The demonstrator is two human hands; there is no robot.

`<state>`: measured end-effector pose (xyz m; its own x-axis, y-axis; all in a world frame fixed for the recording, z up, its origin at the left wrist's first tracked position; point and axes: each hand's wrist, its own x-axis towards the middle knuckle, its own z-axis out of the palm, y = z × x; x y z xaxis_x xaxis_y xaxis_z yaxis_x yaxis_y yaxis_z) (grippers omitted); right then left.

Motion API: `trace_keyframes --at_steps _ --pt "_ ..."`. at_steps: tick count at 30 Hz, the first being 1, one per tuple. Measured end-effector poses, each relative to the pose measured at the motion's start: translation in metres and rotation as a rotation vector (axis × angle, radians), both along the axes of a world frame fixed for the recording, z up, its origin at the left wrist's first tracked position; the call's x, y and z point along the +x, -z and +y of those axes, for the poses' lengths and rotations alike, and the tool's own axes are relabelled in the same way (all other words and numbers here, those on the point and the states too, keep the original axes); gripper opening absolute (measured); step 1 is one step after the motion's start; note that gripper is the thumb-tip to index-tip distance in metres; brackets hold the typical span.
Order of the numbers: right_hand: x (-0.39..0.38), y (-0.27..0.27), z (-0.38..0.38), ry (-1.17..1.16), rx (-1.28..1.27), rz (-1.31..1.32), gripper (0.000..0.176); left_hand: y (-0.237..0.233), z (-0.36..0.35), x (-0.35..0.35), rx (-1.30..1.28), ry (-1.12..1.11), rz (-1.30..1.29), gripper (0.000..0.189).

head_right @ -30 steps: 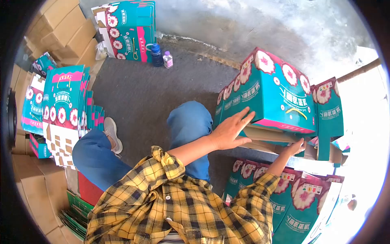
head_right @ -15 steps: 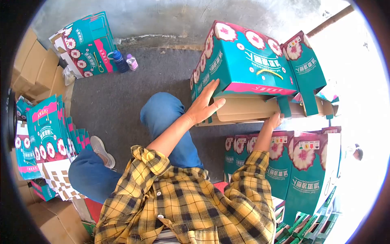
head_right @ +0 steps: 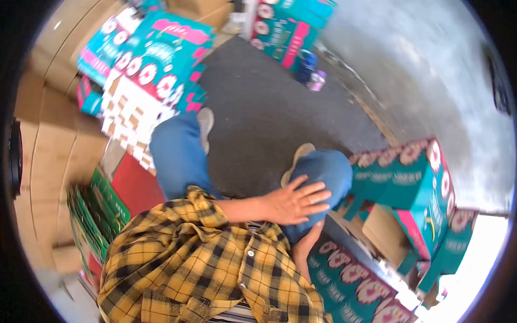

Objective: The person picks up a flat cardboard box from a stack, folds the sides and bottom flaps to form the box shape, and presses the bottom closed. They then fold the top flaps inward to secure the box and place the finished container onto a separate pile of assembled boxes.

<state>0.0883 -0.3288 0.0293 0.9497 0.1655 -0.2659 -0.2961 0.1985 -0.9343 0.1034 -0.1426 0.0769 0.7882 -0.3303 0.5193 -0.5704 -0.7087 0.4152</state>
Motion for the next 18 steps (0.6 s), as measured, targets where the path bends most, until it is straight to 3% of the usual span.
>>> trace_keyframes --at_steps 3,5,7,8,10,11,12,13,15,17,18 --pt "0.041 -0.038 0.025 -0.112 -0.507 -0.473 0.056 -0.027 0.0 -0.016 -0.127 -0.043 0.105 0.06" --pt "0.07 -0.058 0.05 -0.12 -0.714 -0.706 0.058 -0.03 0.016 -0.021 -0.384 0.023 0.129 0.053" --pt "0.102 -0.065 0.065 -0.14 -0.912 -0.965 0.055 -0.056 0.059 -0.041 -0.511 -0.115 0.131 0.045" --pt "0.109 -0.076 0.076 -0.196 -0.991 -1.082 0.052 -0.071 0.085 -0.053 -0.49 -0.247 -0.034 0.038" --pt "0.12 -0.106 0.102 -0.303 -1.139 -1.312 0.039 -0.086 0.134 -0.086 -0.699 -0.455 -0.04 0.029" --pt "0.13 -0.112 0.109 -0.319 -1.127 -1.323 0.039 -0.083 0.152 -0.105 -0.8 -0.623 0.008 0.027" --pt "0.141 -0.115 0.114 -0.429 -1.079 -1.231 0.036 -0.071 0.172 -0.116 -1.11 -0.672 0.018 0.028" --pt "0.144 -0.121 0.129 -0.55 -1.029 -1.138 0.033 -0.047 0.216 -0.135 -1.502 -0.89 0.024 0.029" --pt "0.143 -0.132 0.151 -0.584 -0.985 -1.141 0.029 -0.003 0.255 -0.143 -1.794 -1.031 0.058 0.03" --pt "0.149 -0.134 0.168 -0.764 -0.9 -1.114 0.03 0.041 0.287 -0.143 -2.06 -0.997 0.003 0.025" --pt "0.152 -0.132 0.173 -0.777 -0.896 -1.121 0.03 0.065 0.305 -0.139 -2.066 -1.006 -0.011 0.025"
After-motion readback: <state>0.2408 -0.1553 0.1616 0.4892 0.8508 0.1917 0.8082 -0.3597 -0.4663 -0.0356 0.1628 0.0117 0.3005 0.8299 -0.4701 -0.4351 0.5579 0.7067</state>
